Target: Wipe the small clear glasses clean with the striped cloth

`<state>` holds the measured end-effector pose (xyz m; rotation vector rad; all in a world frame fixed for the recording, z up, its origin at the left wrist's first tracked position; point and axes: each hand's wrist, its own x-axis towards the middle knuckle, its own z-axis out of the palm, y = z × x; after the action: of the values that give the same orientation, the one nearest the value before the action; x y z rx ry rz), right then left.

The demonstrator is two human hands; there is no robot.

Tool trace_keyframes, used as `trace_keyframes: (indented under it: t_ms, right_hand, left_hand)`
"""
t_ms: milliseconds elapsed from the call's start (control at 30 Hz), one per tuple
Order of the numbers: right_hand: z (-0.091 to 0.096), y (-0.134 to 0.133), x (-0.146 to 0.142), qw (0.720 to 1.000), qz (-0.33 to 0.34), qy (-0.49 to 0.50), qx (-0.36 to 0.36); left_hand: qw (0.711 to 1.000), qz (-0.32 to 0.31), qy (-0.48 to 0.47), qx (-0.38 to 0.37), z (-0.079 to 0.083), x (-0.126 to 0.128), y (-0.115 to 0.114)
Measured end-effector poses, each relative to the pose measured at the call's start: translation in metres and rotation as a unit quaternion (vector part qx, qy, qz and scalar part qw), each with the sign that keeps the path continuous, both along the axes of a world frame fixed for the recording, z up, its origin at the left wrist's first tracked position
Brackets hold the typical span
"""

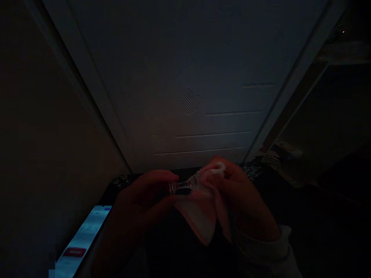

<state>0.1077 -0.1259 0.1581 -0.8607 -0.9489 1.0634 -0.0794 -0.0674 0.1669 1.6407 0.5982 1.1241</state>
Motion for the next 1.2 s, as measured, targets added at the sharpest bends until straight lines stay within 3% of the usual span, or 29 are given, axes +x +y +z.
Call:
trace_keyframes:
  t_ms: [100, 300, 567, 700, 900, 1200]
  right_hand:
    - [0.001, 0.002, 0.001, 0.999, -0.018, -0.027, -0.004]
    - [-0.001, 0.006, 0.004, 0.995, -0.049, -0.085, 0.000]
    - [-0.007, 0.009, 0.005, 0.997, -0.064, -0.052, 0.007]
    - [-0.005, 0.006, 0.007, 0.998, -0.053, -0.044, -0.005]
    - [-0.007, 0.003, 0.015, 0.997, 0.023, -0.070, -0.038]
    - [0.002, 0.002, 0.012, 0.989, -0.011, -0.140, -0.050]
  left_hand:
    - [0.999, -0.028, 0.030, 0.020, 0.001, -0.001, 0.002]
    - [0.992, -0.025, 0.109, 0.063, 0.001, 0.001, 0.009]
    - [0.980, -0.057, 0.171, 0.081, 0.001, 0.002, 0.009]
    - [0.978, -0.068, 0.179, 0.079, 0.002, 0.001, 0.010]
    - [0.977, -0.054, 0.186, 0.091, 0.005, 0.001, 0.010]
    - [0.979, -0.025, 0.175, 0.102, 0.005, 0.002, 0.008]
